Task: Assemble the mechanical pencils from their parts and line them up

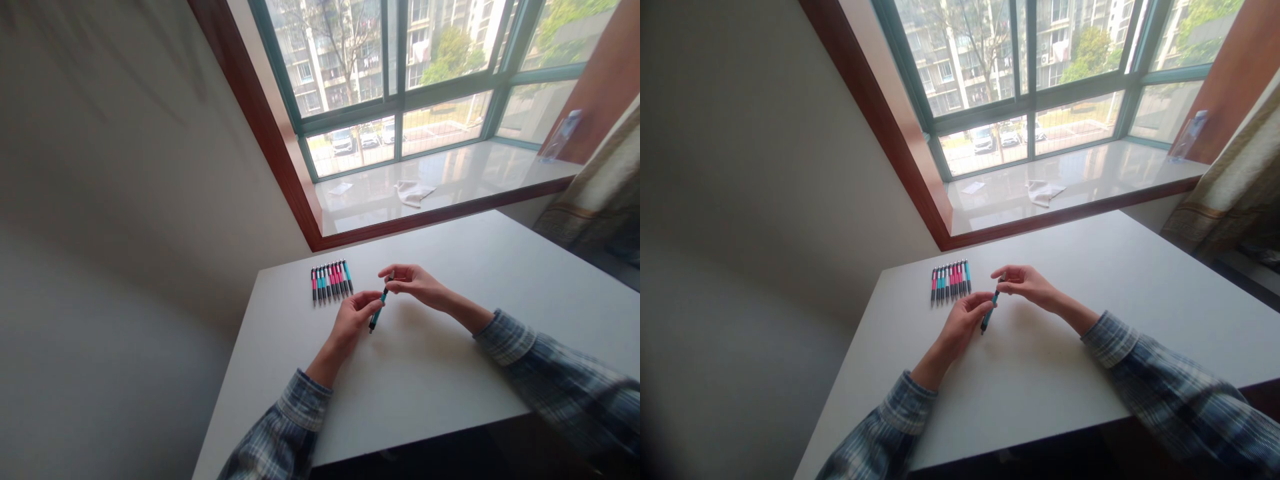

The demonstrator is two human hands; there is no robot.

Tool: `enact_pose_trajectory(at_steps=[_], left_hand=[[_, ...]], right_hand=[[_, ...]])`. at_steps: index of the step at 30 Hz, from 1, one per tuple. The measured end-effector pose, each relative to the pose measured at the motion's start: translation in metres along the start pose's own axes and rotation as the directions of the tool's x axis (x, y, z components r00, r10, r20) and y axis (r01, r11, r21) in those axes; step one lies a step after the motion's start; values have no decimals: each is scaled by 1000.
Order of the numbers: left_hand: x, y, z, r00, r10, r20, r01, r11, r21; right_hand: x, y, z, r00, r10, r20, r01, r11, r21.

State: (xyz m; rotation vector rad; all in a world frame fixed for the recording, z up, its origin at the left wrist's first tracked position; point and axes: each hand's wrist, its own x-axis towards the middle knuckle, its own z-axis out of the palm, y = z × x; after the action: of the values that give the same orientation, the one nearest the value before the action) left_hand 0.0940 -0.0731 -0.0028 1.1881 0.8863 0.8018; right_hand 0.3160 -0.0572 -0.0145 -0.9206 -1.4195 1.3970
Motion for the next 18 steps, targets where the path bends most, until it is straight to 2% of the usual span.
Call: enact_pose_trajectory(at_steps=[3,11,18], left_hand=[[1,-2,-1,1000,-1,-14,1,1000,0],[3,-4,-1,1000,-10,-28,9,1000,-18],[2,-3,-1,1000,-16,-27,15,1000,-14]], right_hand=[[-1,-3,1,1000,-9,18,9,999,-31],[1,-2,-3,998,-33,-56,29,997,-65],[2,-1,-4,998,-42,-46,40,998,-43]])
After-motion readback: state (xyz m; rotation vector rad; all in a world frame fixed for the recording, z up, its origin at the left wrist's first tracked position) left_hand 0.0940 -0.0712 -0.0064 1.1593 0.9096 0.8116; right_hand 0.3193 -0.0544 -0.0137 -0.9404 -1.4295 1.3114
